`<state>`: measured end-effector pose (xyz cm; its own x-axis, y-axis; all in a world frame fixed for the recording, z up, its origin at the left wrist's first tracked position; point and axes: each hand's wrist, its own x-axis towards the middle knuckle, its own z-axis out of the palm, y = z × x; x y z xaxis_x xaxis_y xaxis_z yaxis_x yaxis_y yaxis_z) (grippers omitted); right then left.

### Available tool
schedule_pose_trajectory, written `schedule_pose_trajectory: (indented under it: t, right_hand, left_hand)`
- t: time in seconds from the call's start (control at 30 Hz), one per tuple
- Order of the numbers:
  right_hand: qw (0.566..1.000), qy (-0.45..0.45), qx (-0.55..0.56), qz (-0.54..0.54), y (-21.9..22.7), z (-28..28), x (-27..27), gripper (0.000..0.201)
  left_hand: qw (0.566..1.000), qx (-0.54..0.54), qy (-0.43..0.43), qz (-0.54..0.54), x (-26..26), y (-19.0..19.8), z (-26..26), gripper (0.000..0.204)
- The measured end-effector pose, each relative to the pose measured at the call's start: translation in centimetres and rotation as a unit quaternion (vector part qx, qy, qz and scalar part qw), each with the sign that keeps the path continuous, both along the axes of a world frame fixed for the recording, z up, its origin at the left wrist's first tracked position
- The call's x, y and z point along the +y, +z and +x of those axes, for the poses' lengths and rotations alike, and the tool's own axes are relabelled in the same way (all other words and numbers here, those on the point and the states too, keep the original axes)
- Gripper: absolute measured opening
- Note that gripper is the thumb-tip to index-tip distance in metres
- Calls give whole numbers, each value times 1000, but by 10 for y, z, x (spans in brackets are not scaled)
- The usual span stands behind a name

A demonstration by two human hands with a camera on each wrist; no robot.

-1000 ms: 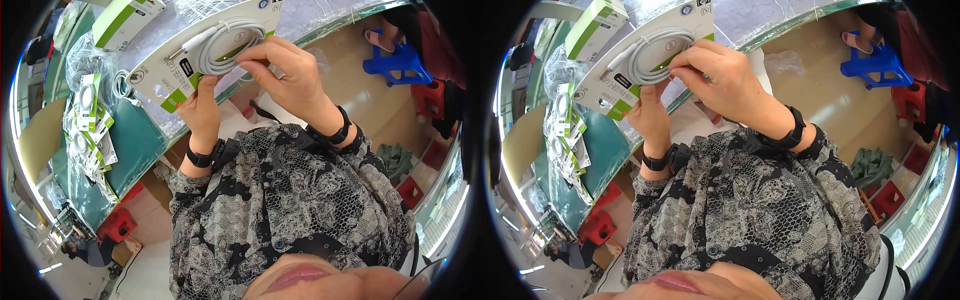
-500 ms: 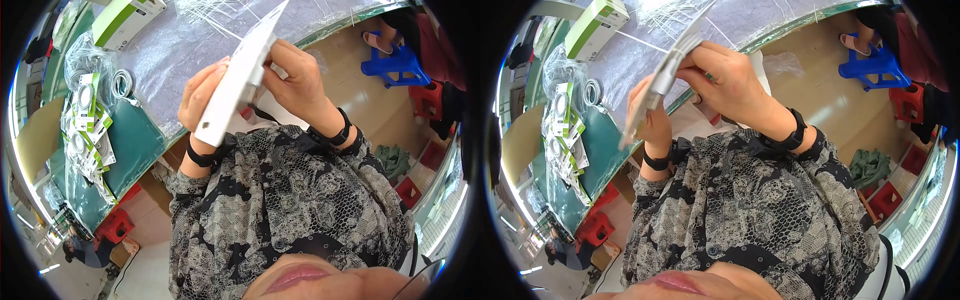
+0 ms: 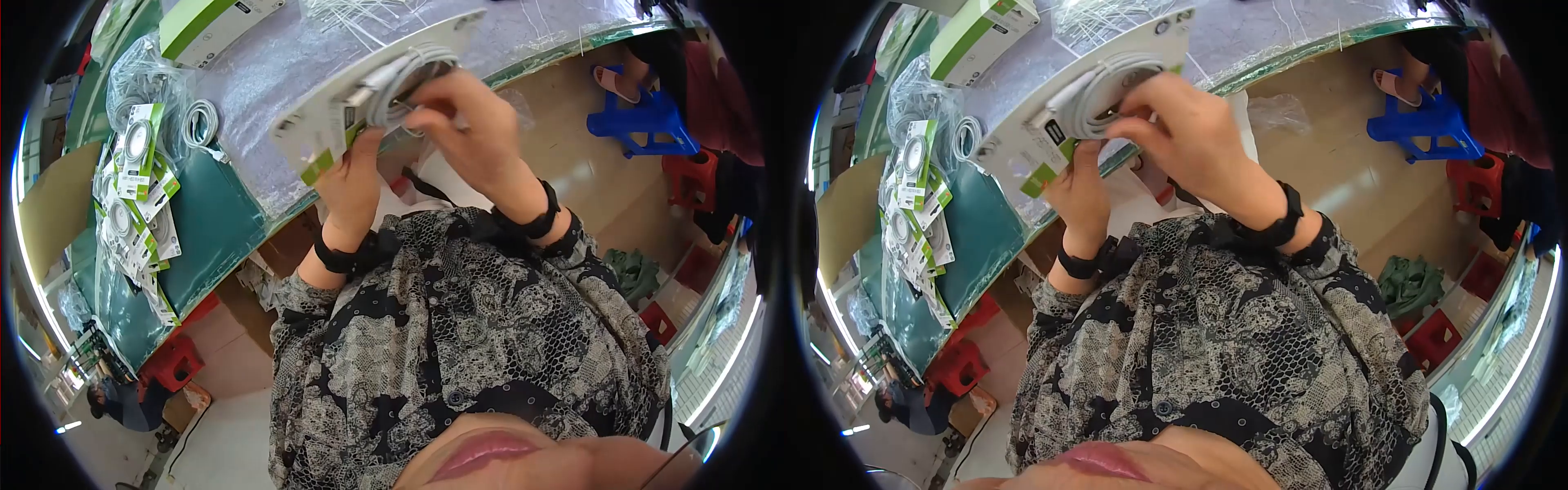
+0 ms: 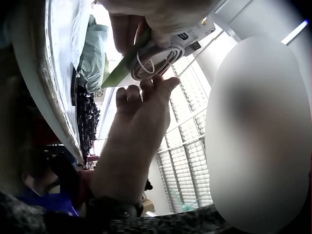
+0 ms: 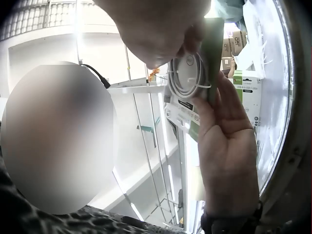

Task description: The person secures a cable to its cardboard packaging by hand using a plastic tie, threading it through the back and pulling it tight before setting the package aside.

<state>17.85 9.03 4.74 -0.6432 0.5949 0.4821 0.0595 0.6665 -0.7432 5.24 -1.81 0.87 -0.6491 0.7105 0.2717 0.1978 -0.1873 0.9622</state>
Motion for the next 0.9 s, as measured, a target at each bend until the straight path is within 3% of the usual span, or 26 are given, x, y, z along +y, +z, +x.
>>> schedule_pose_trajectory:
  t: [0.03, 0.07, 0.1, 0.17, 0.2, 0.23, 0.33, 0.5, 0.6, 0.73, 0.83, 0.9]
  right_hand:
    - [997, -18, 68, -31, -3, 10, 2, 12]
    - [988, -35, 133, -63, -5, 15, 3, 9]
    - [989, -32, 131, -63, -5, 14, 6, 9]
    - [959, -52, 186, -206, -8, 11, 21, 14]
    - [935, -65, 212, -276, -10, 11, 27, 16]
    - [936, -67, 210, -275, -12, 9, 29, 16]
    - [994, -15, 104, -23, -25, -1, 21, 29]
    - [995, 51, 34, -73, -30, 1, 27, 37]
    - [994, 27, -14, 108, -43, -1, 30, 38]
    - [983, 6, -31, 179, -64, 1, 33, 35]
    - [984, 11, -55, 168, -57, 3, 26, 24]
    - [984, 13, -67, 166, -49, 2, 20, 19]
  left_hand:
    - [993, -115, 9, 5, 2, 1, 1, 20]
    - [993, -117, 12, 5, 2, 3, -1, 20]
    - [973, -222, -44, 49, 3, 8, -4, 21]
    - [884, -418, -153, 142, 6, 14, -6, 25]
    - [883, -420, -153, 144, 7, 15, -3, 25]
    - [877, -430, -170, 129, 8, 15, 0, 26]
    - [862, -456, -197, 95, 7, 13, 10, 29]
    - [834, -494, -215, 115, 7, 8, 9, 27]
    - [818, -519, -218, 119, 6, 7, 10, 27]
    - [826, -510, -213, 112, 5, 15, 6, 25]
    - [884, -434, -141, 101, 9, 7, 0, 24]
    - [889, -413, -157, 119, 12, -1, -11, 23]
